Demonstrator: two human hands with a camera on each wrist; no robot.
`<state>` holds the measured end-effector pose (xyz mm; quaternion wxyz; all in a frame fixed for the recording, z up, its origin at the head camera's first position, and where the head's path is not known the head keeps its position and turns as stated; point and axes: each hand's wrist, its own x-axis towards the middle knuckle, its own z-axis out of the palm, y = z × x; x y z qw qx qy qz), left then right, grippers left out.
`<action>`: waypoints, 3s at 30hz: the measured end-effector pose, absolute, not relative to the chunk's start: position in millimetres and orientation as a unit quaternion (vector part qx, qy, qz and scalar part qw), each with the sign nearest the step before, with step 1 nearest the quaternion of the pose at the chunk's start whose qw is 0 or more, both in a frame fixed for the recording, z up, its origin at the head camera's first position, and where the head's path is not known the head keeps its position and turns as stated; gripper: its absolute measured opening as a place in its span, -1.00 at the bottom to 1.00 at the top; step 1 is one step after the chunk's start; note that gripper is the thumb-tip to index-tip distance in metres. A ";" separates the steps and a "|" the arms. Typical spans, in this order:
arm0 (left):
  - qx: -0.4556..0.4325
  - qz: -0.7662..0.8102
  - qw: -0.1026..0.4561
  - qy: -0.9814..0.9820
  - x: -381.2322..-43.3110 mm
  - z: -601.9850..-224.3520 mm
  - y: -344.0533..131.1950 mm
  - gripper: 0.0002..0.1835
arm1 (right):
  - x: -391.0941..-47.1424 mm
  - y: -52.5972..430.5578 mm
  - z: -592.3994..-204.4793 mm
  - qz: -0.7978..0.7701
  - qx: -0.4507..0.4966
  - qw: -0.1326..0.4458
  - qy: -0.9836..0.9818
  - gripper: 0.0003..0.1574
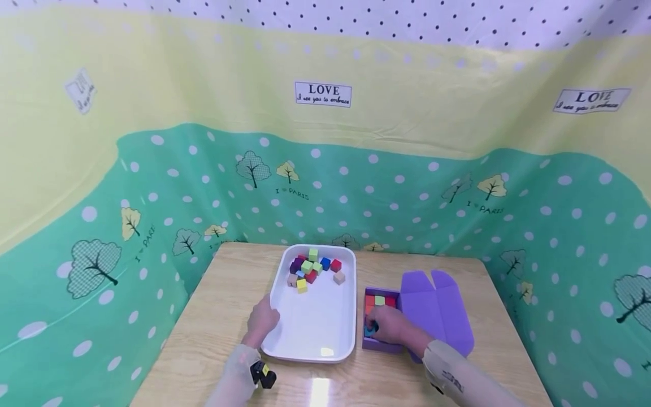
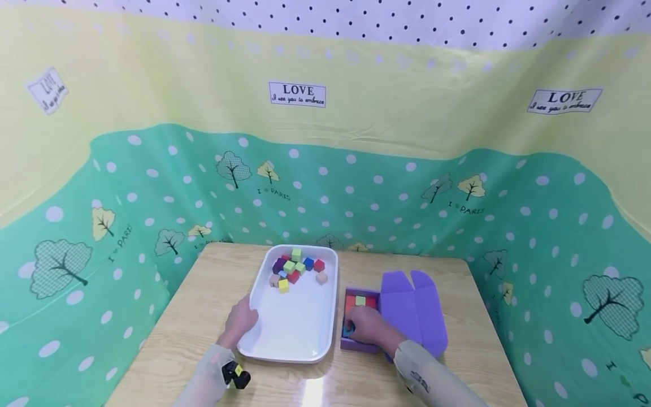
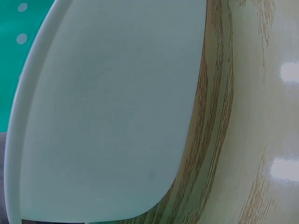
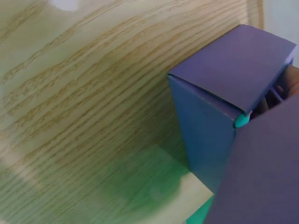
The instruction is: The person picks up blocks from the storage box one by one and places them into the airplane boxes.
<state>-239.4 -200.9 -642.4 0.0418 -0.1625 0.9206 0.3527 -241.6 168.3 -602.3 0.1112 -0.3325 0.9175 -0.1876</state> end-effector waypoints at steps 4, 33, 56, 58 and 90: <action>-0.161 0.344 0.042 0.924 -240.8 -643.5 -201.3 -0.40 | -244.1 168.1 -606.3 -0.171 -0.326 0.117 0.922 -0.85; -0.160 0.345 0.030 0.924 -245.5 -644.0 -202.9 -0.40 | -260.4 190.9 -619.7 -0.150 -0.315 0.085 0.933 -0.63; -0.149 0.338 0.021 0.929 -241.2 -640.5 -204.9 -0.40 | -231.7 150.2 -607.1 -0.161 -0.347 0.010 0.924 -0.62; -0.151 0.344 0.026 0.927 -240.7 -640.9 -203.6 -0.40 | -228.6 148.4 -606.7 -0.152 -0.340 0.017 0.928 -0.61; -0.129 0.330 -0.019 0.935 -234.1 -650.7 -201.6 -0.45 | -309.0 -44.9 -607.9 -0.156 -0.280 0.110 0.941 -0.41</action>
